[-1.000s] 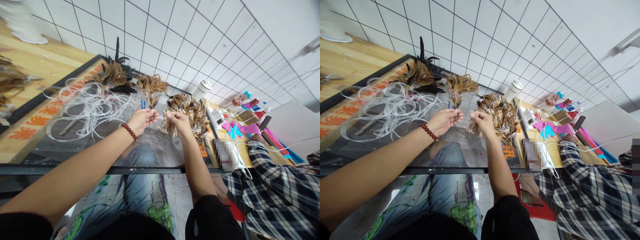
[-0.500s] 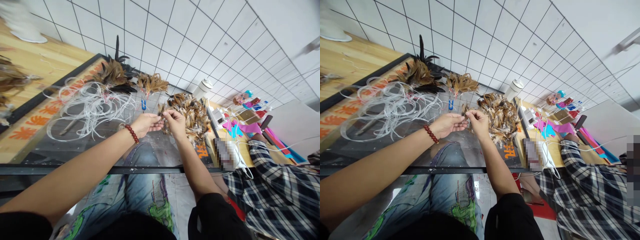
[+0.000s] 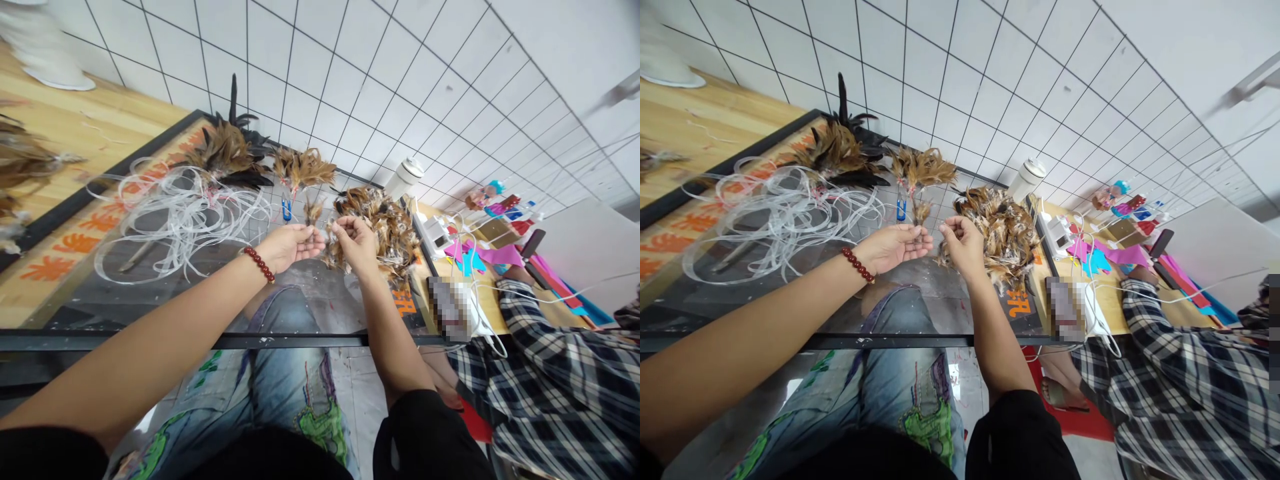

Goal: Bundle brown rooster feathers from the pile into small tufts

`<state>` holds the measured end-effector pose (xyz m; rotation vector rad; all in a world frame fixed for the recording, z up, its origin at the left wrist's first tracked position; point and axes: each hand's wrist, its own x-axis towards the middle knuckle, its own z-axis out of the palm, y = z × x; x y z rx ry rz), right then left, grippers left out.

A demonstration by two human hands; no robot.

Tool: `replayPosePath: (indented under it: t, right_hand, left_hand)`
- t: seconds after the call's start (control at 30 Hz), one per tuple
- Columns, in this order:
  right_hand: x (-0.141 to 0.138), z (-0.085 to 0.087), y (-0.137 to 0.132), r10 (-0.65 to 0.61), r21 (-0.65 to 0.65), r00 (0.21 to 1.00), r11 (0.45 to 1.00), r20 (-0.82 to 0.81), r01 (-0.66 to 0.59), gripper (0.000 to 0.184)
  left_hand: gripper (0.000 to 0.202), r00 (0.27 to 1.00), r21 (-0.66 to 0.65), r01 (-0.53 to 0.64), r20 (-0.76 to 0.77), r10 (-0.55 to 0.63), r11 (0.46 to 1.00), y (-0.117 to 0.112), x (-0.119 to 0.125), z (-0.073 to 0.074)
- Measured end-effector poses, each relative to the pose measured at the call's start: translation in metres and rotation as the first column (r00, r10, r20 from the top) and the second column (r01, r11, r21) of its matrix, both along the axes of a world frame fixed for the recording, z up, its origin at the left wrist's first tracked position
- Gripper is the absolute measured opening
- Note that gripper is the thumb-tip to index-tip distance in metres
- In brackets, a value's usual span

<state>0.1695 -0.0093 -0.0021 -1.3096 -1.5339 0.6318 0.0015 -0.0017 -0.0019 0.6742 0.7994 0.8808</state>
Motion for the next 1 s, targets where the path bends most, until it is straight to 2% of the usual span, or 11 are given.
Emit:
replayPosePath:
  t: [0.07,0.13,0.23,0.33,0.43,0.53,0.6,0.67,0.77,0.83,1.0]
  right_hand:
    - [0.006,0.002,-0.003,0.127,-0.082,0.961,0.991,0.246,-0.11,0.022]
    - [0.008,0.005,-0.008,0.246,-0.147,0.842,0.969,0.481,-0.199,0.016]
    - [0.006,0.008,-0.012,0.331,-0.21,0.697,0.943,0.636,-0.256,0.003]
    - [0.003,0.009,-0.011,0.355,-0.232,0.763,0.934,0.541,-0.27,0.006]
    - [0.004,0.009,-0.006,0.281,-0.195,0.941,0.95,0.186,-0.246,0.016]
    - [0.007,0.009,-0.003,0.236,-0.209,0.965,0.944,-0.112,-0.255,0.026]
    - [0.008,0.009,-0.004,0.233,-0.215,0.971,0.947,-0.053,-0.239,0.026]
    - [0.007,0.008,-0.007,0.252,-0.209,0.949,0.955,0.19,-0.212,0.022]
    - [0.002,0.006,-0.012,0.313,-0.218,0.771,0.949,0.555,-0.228,0.01]
    - [-0.001,0.005,-0.013,0.347,-0.233,0.669,0.938,0.658,-0.257,0.004]
    - [0.0,0.009,-0.011,0.235,-0.062,0.759,0.966,0.608,-0.25,0.009]
  left_hand:
    - [0.011,0.996,-0.012,-0.079,0.035,0.08,0.997,0.003,-0.002,0.0]
    - [0.01,0.99,-0.02,-0.13,0.045,0.131,0.991,0.004,-0.002,0.001]
    - [0.01,0.98,-0.023,-0.188,0.06,0.19,0.982,0.004,-0.002,0.004]
    - [0.01,0.973,-0.03,-0.212,0.082,0.214,0.977,0.003,-0.001,0.006]
    - [0.012,0.976,-0.026,-0.211,0.047,0.212,0.977,0.002,0.0,0.004]
    - [0.011,0.978,0.021,-0.207,-0.009,0.207,0.978,0.002,0.002,0.002]
    - [0.01,0.975,0.069,-0.222,-0.013,0.223,0.973,0.002,0.002,0.0]
    - [0.009,0.967,0.099,-0.254,0.0,0.255,0.962,0.002,0.002,0.0]
    - [0.008,0.962,0.098,-0.272,0.009,0.272,0.957,0.003,0.002,-0.001]
    - [0.007,0.966,0.085,-0.259,0.01,0.259,0.962,0.004,0.001,-0.001]
    - [0.008,0.967,0.095,-0.248,-0.033,0.252,0.964,0.001,0.002,0.0]
